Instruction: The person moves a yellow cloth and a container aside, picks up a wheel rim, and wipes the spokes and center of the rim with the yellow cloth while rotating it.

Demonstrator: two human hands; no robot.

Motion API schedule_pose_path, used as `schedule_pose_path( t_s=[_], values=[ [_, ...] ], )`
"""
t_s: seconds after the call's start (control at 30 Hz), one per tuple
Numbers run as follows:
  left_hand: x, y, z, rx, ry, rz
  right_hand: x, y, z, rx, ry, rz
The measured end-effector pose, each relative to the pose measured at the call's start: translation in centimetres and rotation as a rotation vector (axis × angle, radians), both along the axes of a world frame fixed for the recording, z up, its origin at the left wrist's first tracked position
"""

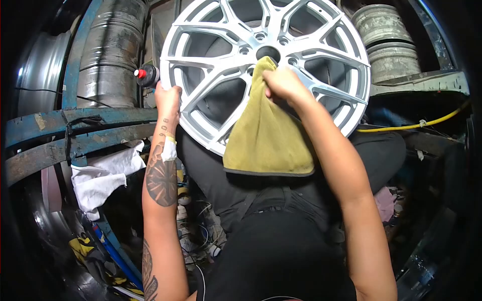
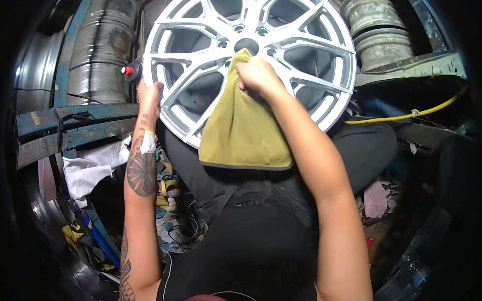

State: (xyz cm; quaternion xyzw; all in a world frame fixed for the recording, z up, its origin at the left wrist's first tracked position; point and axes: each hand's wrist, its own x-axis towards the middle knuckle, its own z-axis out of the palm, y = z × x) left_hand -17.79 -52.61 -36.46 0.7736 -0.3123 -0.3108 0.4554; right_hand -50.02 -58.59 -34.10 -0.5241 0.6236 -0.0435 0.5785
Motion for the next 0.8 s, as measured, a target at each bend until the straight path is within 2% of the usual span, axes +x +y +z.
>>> schedule_pose_path(
  t_s=[0.07, 0.1, 0.13, 0.17, 0.2, 0.27, 0.3, 0.33, 0.37, 0.4, 0.47, 0.53, 0.6, 0.67, 0.7, 0.77, 0.8],
  values=[
    [0.1, 0.2, -0.5, -0.013, 0.051, -0.024, -2.3, -0.4, -2.8, 0.327, -0.589, -0.409],
    [0.0, 0.1, -0.6, -0.029, 0.088, -0.011, -2.9, -0.2, -2.4, 0.52, -0.889, -0.624],
    [-0.1, 0.0, -0.7, -0.041, 0.105, -0.016, -4.1, 1.6, -1.9, 0.474, -1.074, -0.775],
    [0.0, 0.1, -0.8, -0.054, 0.121, -0.011, -4.3, 4.2, 0.6, 0.334, -1.178, -0.956],
    [0.3, 0.2, -1.3, -0.071, 0.102, -0.011, -6.0, 5.7, 0.3, 0.147, -1.321, -1.019],
    [0.1, 0.2, -0.6, -0.031, 0.041, -0.003, -11.3, 8.4, 1.1, 0.161, -1.297, -1.208],
    [-0.1, 0.3, -0.3, -0.004, 0.011, -0.008, -13.3, 8.7, 2.4, 0.021, -1.111, -1.247],
    [-0.2, 0.2, -0.2, 0.001, 0.025, 0.002, -18.8, 9.3, -0.4, -0.044, -1.372, -0.855],
    [-0.1, 0.1, -0.4, 0.001, 0.031, -0.006, -17.2, 8.9, 3.9, -0.295, -1.114, -1.241],
    [0.1, 0.1, -0.6, 0.0, 0.037, -0.014, -22.6, 8.7, 2.9, -0.227, -1.557, -0.686],
    [0.3, 0.1, -0.8, -0.014, 0.033, -0.015, -23.5, 7.7, 7.1, -0.387, -1.558, -0.459],
    [-0.2, 0.2, -0.3, -0.025, 0.032, -0.002, -18.3, 6.5, 13.0, -0.366, -1.268, -0.564],
    [-0.3, 0.2, 0.1, 0.005, 0.034, 0.005, -15.5, 2.9, 12.6, -0.343, -0.5, -0.132],
    [-0.6, 0.3, 0.5, 0.037, 0.025, 0.018, -8.4, 0.8, 8.7, -0.512, 0.117, 0.403],
    [-0.4, 0.3, 0.0, 0.028, 0.025, 0.024, -6.6, 0.8, 5.0, -0.572, 0.477, 0.607],
    [-0.3, -0.2, 0.0, 0.009, 0.028, 0.03, -4.0, 1.7, 2.2, -0.84, 0.63, 0.767],
    [-0.2, -0.3, -0.1, 0.008, 0.032, 0.032, -3.7, 1.5, 2.2, -0.823, 0.659, 0.788]
  ],
)
